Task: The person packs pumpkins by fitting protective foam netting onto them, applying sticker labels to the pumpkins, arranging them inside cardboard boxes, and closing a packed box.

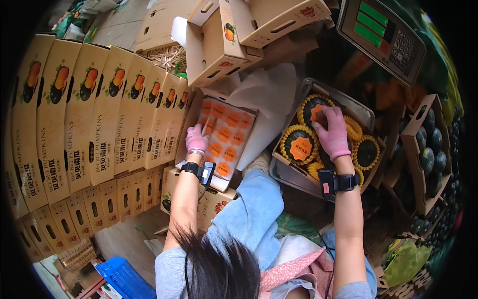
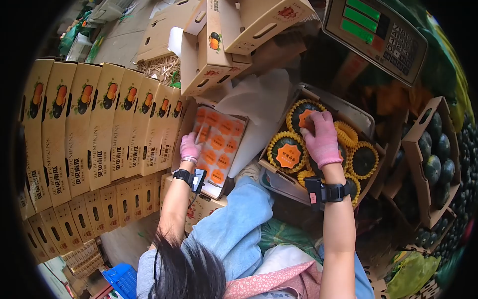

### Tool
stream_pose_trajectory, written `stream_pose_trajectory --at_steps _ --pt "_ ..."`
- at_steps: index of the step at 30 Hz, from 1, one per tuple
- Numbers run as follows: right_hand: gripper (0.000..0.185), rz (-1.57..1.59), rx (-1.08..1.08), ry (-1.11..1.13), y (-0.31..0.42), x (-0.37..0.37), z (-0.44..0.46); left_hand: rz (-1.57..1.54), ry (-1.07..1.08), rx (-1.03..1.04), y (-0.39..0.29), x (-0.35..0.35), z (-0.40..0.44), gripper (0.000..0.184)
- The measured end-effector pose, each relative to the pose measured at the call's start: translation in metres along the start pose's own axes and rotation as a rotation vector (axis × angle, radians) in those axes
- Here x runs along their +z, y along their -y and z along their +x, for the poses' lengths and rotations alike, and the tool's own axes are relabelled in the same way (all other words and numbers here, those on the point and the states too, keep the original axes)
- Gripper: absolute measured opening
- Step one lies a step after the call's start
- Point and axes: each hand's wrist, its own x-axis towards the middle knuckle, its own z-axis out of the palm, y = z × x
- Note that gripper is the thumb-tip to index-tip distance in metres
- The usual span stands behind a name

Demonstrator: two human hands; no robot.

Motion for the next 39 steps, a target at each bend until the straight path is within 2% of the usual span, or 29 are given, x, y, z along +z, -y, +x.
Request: stream_pose_trajectory --at_steps 2,3,4,5,8,10,14,15,18,19,20,21,22,24,25,26,28,29,33,36,37,39 --pt "0.030 0.012 0.015 0.025 0.006 -0.005 0.001 0.070 0.073 -0.020 0.005 -0.007 0.008 0.041" --pt "0.029 -0.017 0.038 0.061 0.014 -0.012 0.000 0.051 -0.103 0.071 -0.001 -0.019 -0.005 0.020" --pt "0.029 -0.047 0.057 0.095 0.024 -0.019 -0.003 0.041 -0.145 0.113 -0.017 -0.045 -0.022 0.016" --pt "0.034 -0.174 -0.108 0.032 0.031 -0.019 -0.008 0.056 -0.262 0.219 -0.027 -0.061 -0.035 0.016" --pt "0.047 -0.128 -0.401 -0.061 0.082 -0.014 -0.011 0.057 -0.686 0.593 -0.053 -0.092 -0.065 0.018" --pt "0.062 -0.115 -0.418 -0.100 0.099 -0.002 -0.006 0.140 -0.747 0.653 -0.074 -0.116 -0.084 0.024" --pt "0.066 -0.042 -0.418 -0.061 0.115 0.012 -0.011 0.145 -0.760 0.787 -0.091 -0.135 -0.099 0.026" --pt "0.056 0.015 -0.385 -0.060 0.118 0.017 -0.015 0.148 -0.758 0.806 -0.094 -0.136 -0.102 0.026" --pt "0.047 -0.073 -0.428 -0.100 0.117 0.020 -0.019 0.134 -0.719 0.857 -0.097 -0.134 -0.109 0.020" --pt "0.030 -0.022 -0.430 -0.121 0.121 0.016 -0.021 0.130 -0.706 0.872 -0.098 -0.133 -0.110 0.019" --pt "0.026 0.045 -0.455 -0.091 0.117 0.017 -0.020 0.128 -0.692 0.885 -0.099 -0.132 -0.111 0.018" --pt "0.021 0.113 -0.477 -0.060 0.111 0.019 -0.019 0.151 -0.657 0.867 -0.102 -0.132 -0.110 0.027" --pt "0.018 0.182 -0.500 -0.030 0.108 0.020 -0.018 0.070 -0.535 0.833 -0.103 -0.136 -0.113 0.052" --pt "0.018 0.306 -0.514 0.047 0.109 0.021 -0.021 -0.317 -0.224 0.886 -0.111 -0.158 -0.119 0.090" --pt "0.018 0.328 -0.526 0.102 0.106 0.025 -0.023 -0.497 -0.105 0.938 -0.119 -0.168 -0.116 0.103" --pt "0.018 0.349 -0.537 0.157 0.104 0.028 -0.025 -0.482 -0.051 0.980 -0.127 -0.182 -0.112 0.082" --pt "0.022 0.329 -0.532 0.182 0.107 0.027 -0.026 -0.468 0.222 1.066 -0.137 -0.194 -0.097 0.046" --pt "0.024 0.338 -0.517 0.194 0.106 0.026 -0.028 -0.582 0.304 0.963 -0.148 -0.193 -0.100 0.018" --pt "0.030 0.380 -0.464 0.195 0.101 0.025 -0.035 -0.538 0.680 0.883 -0.160 -0.193 -0.083 0.010" --pt "0.032 0.429 -0.518 0.143 0.097 0.025 -0.036 -0.778 1.170 0.573 -0.158 -0.184 -0.072 0.012" --pt "0.034 0.410 -0.529 0.124 0.098 0.023 -0.038 -0.858 1.257 0.541 -0.156 -0.178 -0.071 0.017" --pt "0.035 0.334 -0.579 0.093 0.108 0.016 -0.039 -0.864 1.289 0.491 -0.151 -0.172 -0.072 0.020"
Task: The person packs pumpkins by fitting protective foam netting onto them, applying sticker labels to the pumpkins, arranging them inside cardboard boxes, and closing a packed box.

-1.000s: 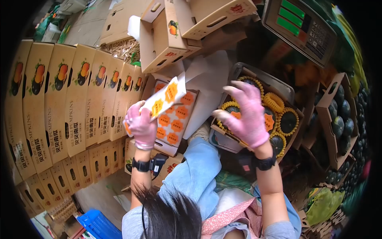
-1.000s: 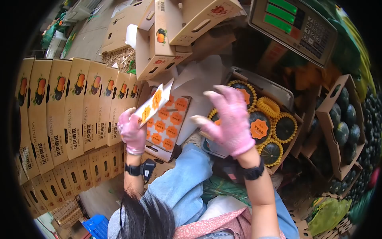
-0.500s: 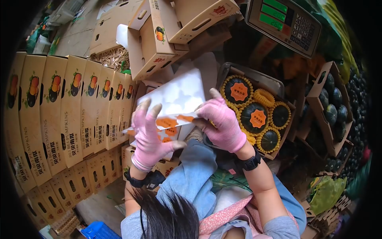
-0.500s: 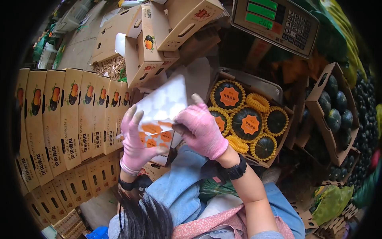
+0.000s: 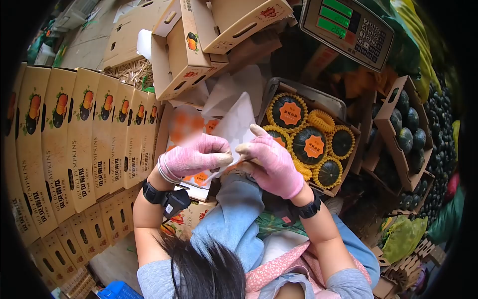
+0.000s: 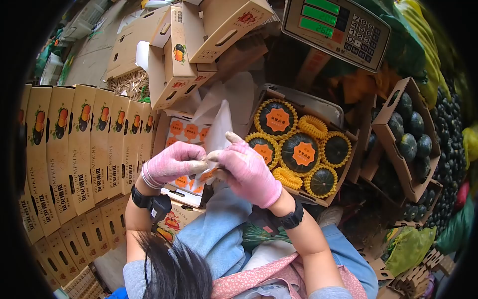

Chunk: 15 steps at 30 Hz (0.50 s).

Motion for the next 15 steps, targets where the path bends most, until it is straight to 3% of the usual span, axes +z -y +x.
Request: stream_pose_trajectory --at_steps 3,6,7,9,11,13,14,15 --pt "0.026 -0.056 -0.062 -0.010 0.010 0.007 -0.003 -0.023 0.066 0.008 0.022 -0.003 -0.001 0.025" --pt "0.021 -0.095 -0.087 -0.016 0.014 0.021 -0.015 0.169 -0.033 0.109 0.039 -0.001 -0.003 0.018" --pt "0.020 -0.069 -0.077 -0.037 0.015 0.024 -0.018 0.457 0.001 0.434 0.061 -0.010 -0.005 0.021" --pt "0.020 -0.036 -0.061 -0.071 0.018 0.025 -0.022 0.805 -0.094 0.875 0.060 0.004 -0.001 0.032" --pt "0.016 -0.135 -0.019 -0.040 0.032 0.015 -0.028 0.979 -0.205 0.815 0.093 -0.004 -0.007 0.033" --pt "0.013 0.145 0.002 0.030 0.043 -0.016 -0.039 0.643 -0.175 0.777 0.108 0.000 -0.004 0.028" --pt "0.013 0.306 0.010 0.123 0.039 -0.044 -0.045 0.728 -0.154 0.773 0.101 0.001 -0.007 0.026" --pt "0.014 0.443 0.262 0.009 0.036 -0.070 -0.064 0.636 -0.113 0.744 0.091 0.009 -0.006 0.022"
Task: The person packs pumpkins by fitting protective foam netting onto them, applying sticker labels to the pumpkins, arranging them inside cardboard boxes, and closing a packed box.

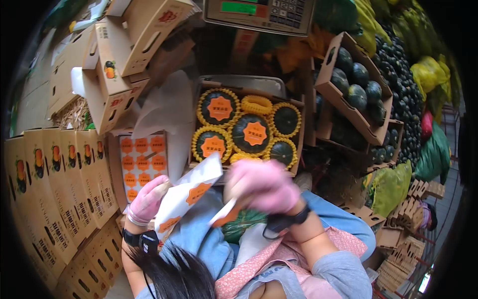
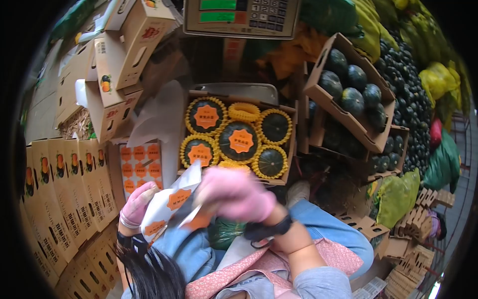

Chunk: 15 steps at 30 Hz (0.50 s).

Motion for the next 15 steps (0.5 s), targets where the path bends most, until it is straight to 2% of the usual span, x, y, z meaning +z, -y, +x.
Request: stream_pose_trajectory --at_steps 1,2,3,5,8,11,13,15 --pt "0.016 -0.081 0.224 -0.214 0.014 -0.027 -0.009 -0.614 -0.130 -0.452 -0.006 -0.001 -0.002 0.021" --pt "0.022 -0.284 0.289 -0.381 0.016 -0.059 -0.010 -1.223 -0.254 -0.909 -0.008 0.000 -0.006 0.021" --pt "0.029 -0.204 0.482 -0.514 0.001 -0.094 -0.023 -1.018 -0.200 -0.751 -0.006 0.002 -0.005 0.022" --pt "0.035 -0.504 0.646 -0.521 -0.020 -0.148 -0.036 -0.600 -0.108 -0.431 -0.003 0.005 -0.001 0.024" --pt "0.041 -0.661 0.675 -0.407 -0.034 -0.168 -0.031 0.047 0.011 0.029 0.001 0.007 0.000 0.026" --pt "0.046 -0.776 0.746 -0.370 -0.039 -0.165 -0.019 0.089 0.030 0.004 0.007 0.007 -0.009 0.032" --pt "0.049 -0.828 0.742 -0.381 -0.046 -0.164 -0.017 -0.125 0.037 -0.338 0.014 0.009 -0.024 0.035" --pt "0.051 -0.958 0.708 -0.414 -0.048 -0.160 -0.014 -0.139 0.045 -0.359 0.005 0.008 -0.018 0.036"
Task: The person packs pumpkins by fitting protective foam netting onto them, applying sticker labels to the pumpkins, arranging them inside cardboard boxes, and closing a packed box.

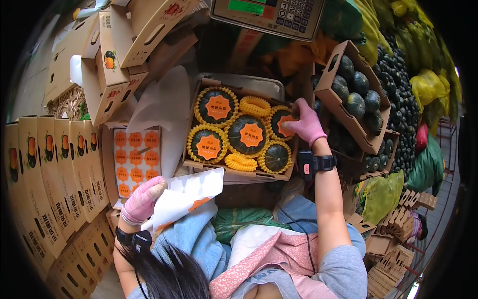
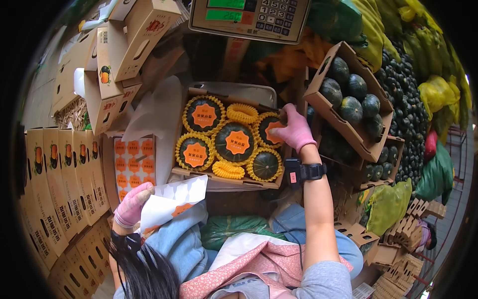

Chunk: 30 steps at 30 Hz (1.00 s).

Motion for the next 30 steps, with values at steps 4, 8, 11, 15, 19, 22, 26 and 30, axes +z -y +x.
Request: stream_pose_trajectory --at_steps 4,8,11,15,19,22,26,30 --pt "0.043 -0.157 0.007 -0.110 0.004 0.008 -0.012 0.012 -0.003 0.073 -0.006 0.001 0.006 0.032" --pt "0.037 0.004 -0.219 -0.226 -0.016 0.036 -0.015 -0.591 -0.156 -0.329 -0.008 0.013 0.005 0.015" --pt "0.042 0.429 -0.183 -0.243 0.048 0.045 -0.047 -0.901 -0.052 -0.489 -0.025 0.010 0.017 0.014" --pt "0.037 0.369 -0.910 0.295 0.138 0.075 -0.097 -0.761 -0.126 -0.487 -0.038 0.013 0.015 0.016" --pt "0.022 0.300 -0.926 0.311 0.142 0.108 -0.115 -0.667 -0.119 -0.535 -0.036 0.007 0.010 0.015" --pt "0.017 0.337 -1.041 0.133 0.153 0.106 -0.116 -0.356 -0.137 -0.475 -0.025 -0.001 0.006 0.015" --pt "0.017 0.349 -1.031 0.057 0.173 0.099 -0.123 -0.124 -0.308 -0.466 -0.026 -0.025 0.008 0.012" --pt "0.014 0.984 -0.891 0.506 0.131 0.046 -0.107 0.944 -0.570 -0.434 0.018 -0.080 -0.002 0.016"
